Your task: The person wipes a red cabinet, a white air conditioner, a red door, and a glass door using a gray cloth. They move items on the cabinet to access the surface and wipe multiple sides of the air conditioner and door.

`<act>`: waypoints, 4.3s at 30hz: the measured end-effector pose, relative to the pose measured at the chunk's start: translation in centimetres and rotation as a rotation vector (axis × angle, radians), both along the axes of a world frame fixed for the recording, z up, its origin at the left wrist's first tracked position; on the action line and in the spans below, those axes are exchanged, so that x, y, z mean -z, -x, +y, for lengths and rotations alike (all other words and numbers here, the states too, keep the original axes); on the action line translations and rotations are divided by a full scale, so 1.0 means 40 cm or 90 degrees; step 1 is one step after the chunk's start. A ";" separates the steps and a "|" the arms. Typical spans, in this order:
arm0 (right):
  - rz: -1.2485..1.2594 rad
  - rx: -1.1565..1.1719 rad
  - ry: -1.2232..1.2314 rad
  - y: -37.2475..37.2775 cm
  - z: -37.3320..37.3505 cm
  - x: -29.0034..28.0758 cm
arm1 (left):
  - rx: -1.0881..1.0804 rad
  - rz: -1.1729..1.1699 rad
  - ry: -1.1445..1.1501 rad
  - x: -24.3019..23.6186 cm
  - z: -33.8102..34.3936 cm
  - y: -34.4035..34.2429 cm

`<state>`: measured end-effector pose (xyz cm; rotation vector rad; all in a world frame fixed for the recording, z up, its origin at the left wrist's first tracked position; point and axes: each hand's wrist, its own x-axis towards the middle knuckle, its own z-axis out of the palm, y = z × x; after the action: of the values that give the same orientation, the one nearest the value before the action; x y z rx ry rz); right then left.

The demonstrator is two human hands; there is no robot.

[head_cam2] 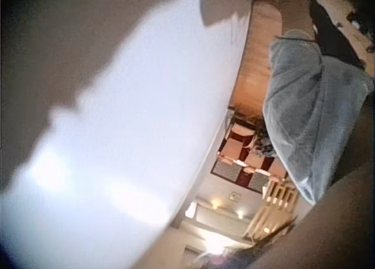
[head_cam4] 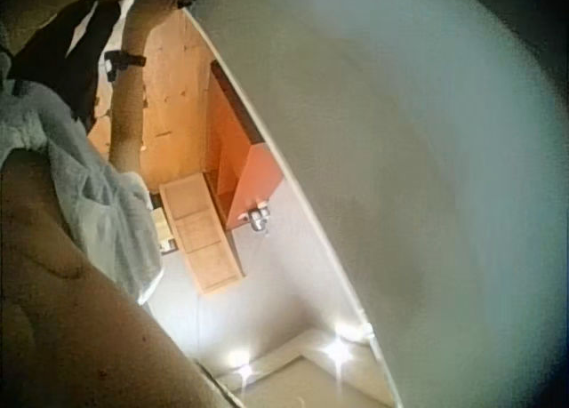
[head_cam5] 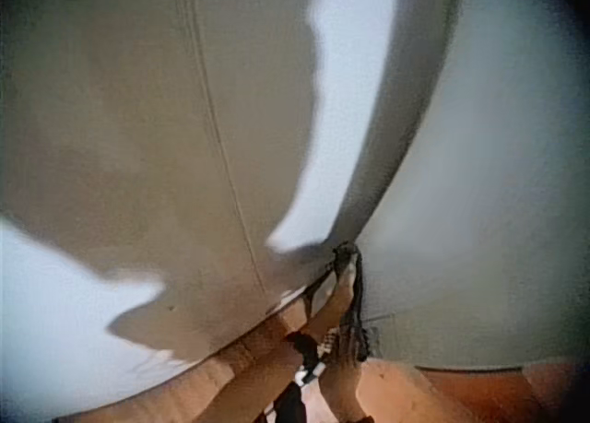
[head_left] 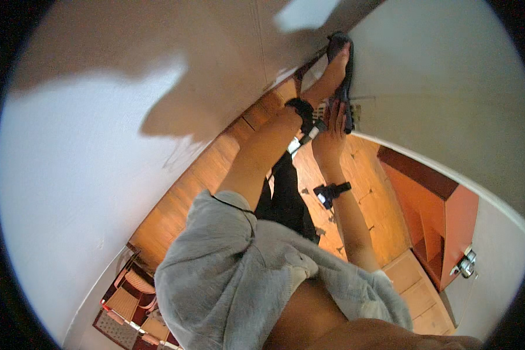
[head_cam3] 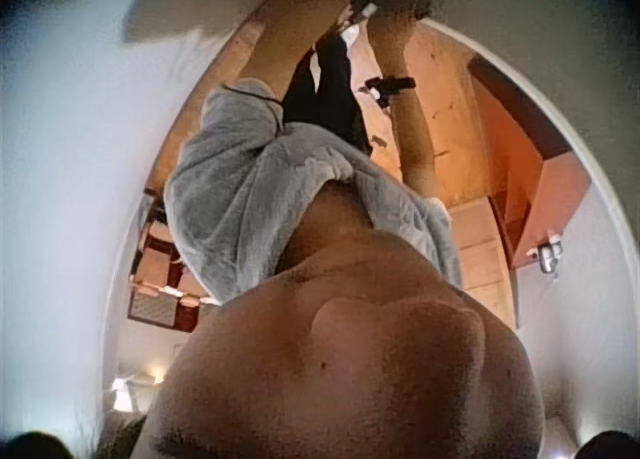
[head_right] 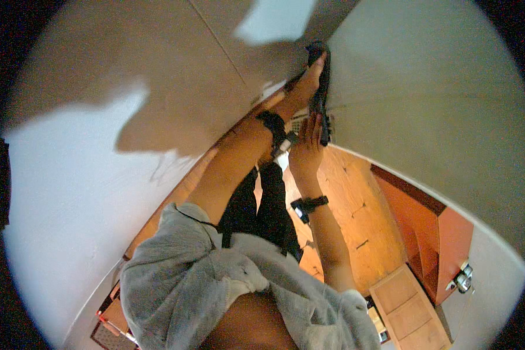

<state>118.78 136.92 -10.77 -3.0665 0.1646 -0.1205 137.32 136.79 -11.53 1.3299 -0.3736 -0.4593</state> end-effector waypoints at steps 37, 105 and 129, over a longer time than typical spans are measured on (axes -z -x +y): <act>0.403 -0.075 -0.196 0.098 -0.127 1.336 | 0.010 -0.183 -0.542 1.418 -0.072 0.054; -0.890 -0.196 -0.287 -0.577 0.109 -1.087 | -0.614 -1.203 -0.854 -1.155 0.506 0.121; -0.092 -0.017 -0.326 -0.494 -0.033 0.078 | -0.372 -0.284 -0.679 -0.023 0.393 0.319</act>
<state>138.54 135.61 -13.88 -2.5379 0.1223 -0.2532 124.56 152.53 -10.60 2.4910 -0.0572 0.2047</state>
